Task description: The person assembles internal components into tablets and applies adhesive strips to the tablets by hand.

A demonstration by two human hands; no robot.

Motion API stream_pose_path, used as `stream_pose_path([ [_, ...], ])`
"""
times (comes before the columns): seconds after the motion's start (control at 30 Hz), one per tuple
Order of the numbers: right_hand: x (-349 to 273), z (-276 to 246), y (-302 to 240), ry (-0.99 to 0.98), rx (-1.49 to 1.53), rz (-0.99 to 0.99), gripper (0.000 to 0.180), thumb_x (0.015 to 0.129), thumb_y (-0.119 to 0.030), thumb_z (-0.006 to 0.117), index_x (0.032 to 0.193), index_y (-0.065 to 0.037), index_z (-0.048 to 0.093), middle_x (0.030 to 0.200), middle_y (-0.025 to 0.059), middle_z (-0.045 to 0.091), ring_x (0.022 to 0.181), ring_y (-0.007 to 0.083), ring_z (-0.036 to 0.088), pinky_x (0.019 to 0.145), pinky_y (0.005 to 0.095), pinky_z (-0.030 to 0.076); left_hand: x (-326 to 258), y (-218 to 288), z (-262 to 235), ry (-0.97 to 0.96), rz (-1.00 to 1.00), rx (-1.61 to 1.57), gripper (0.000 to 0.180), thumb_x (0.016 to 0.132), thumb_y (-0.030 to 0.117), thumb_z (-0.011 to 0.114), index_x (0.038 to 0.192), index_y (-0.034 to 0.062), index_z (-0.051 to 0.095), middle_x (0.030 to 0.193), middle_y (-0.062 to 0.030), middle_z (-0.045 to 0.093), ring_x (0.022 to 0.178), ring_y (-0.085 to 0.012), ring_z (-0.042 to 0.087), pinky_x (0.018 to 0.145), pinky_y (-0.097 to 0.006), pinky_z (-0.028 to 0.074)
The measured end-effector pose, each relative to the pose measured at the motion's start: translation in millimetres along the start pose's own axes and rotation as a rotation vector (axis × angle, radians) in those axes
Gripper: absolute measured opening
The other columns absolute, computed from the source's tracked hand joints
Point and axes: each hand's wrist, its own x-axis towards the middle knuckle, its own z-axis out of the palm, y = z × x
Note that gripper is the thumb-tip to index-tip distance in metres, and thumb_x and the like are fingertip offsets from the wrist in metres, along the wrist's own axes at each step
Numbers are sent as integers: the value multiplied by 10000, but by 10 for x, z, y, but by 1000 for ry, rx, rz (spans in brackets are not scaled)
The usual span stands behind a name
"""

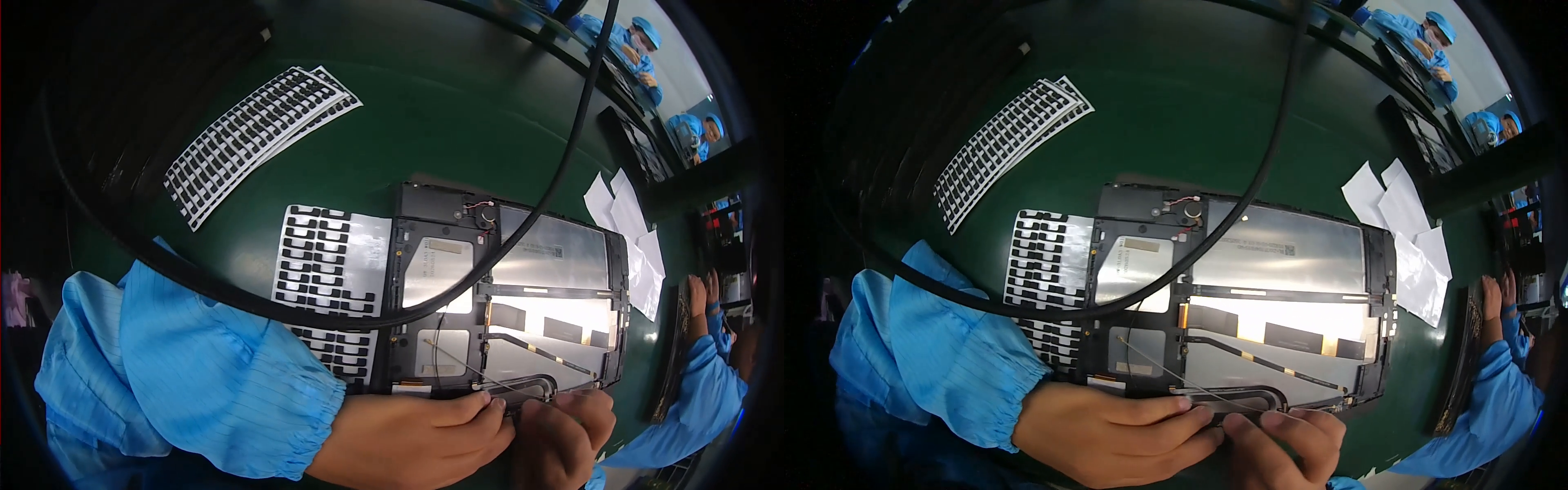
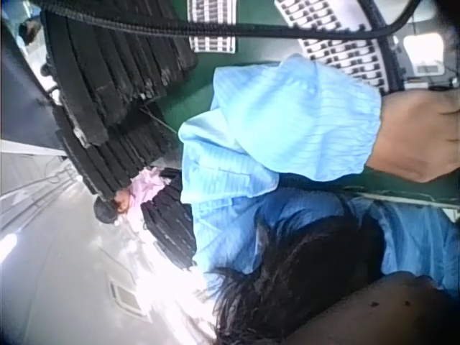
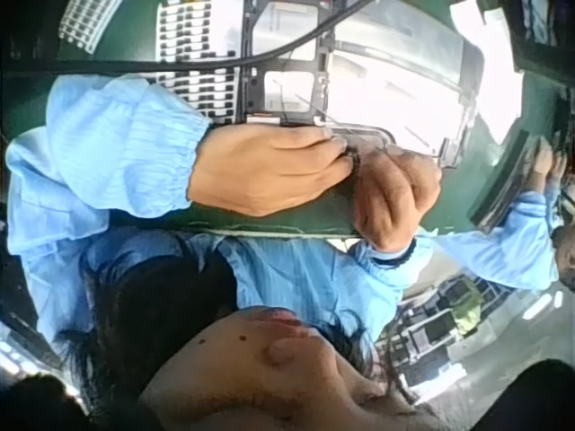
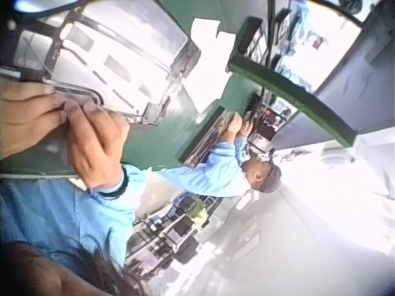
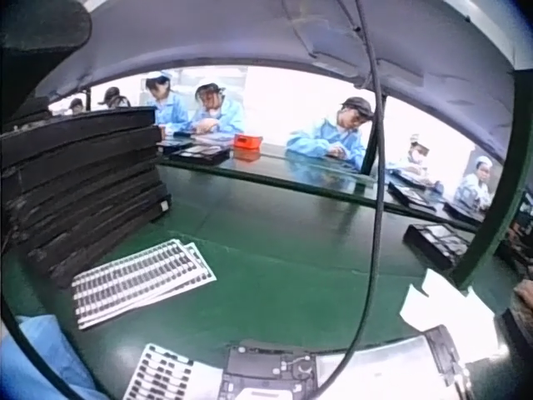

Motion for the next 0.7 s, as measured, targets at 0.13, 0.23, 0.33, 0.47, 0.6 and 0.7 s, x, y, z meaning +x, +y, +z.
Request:
stream_pose_path([
  [0.13,23,-35,-87,4,39,116,212,566,33,645,771,37,591,812,116,567,736,271,516,646,375,416,37,8,-126,3,-14,-61,343,770,184,438,1007,-45,529,1080,-139,508,985,-239,479,907,-328,349],
  [0.23,-1,-4,-85,-43,31,90,181,575,60,625,750,39,583,813,115,566,766,279,520,667,368,417,22,-7,-222,-194,156,210,299,780,104,426,1015,-51,528,1082,-142,536,1020,-253,506,875,-328,414],
  [0.33,30,-37,-35,-48,62,52,143,595,81,605,726,35,571,815,119,565,790,287,530,688,352,422,-97,-39,-267,-131,150,147,283,788,107,432,1000,-53,531,1080,-165,531,1047,-270,489,885,-347,407],
  [0.47,-39,-249,-155,71,37,353,121,643,72,592,755,28,577,822,128,569,774,271,540,691,334,424,-499,-13,-582,-43,182,-30,216,786,79,495,946,-52,557,1042,-197,542,1009,-313,517,866,-371,425],
  [0.6,156,-224,-303,121,151,571,125,671,62,581,792,31,590,875,141,571,788,237,545,722,325,424,-714,-250,-806,-7,-32,94,323,677,90,601,943,-78,528,995,-192,529,934,-320,528,798,-386,450],
  [0.7,539,-7,-457,-54,279,592,128,629,42,595,752,13,582,933,144,553,873,262,516,775,341,402,-779,-340,-786,-14,-255,119,373,671,142,640,969,-56,534,1041,-178,513,958,-314,516,801,-389,443],
])
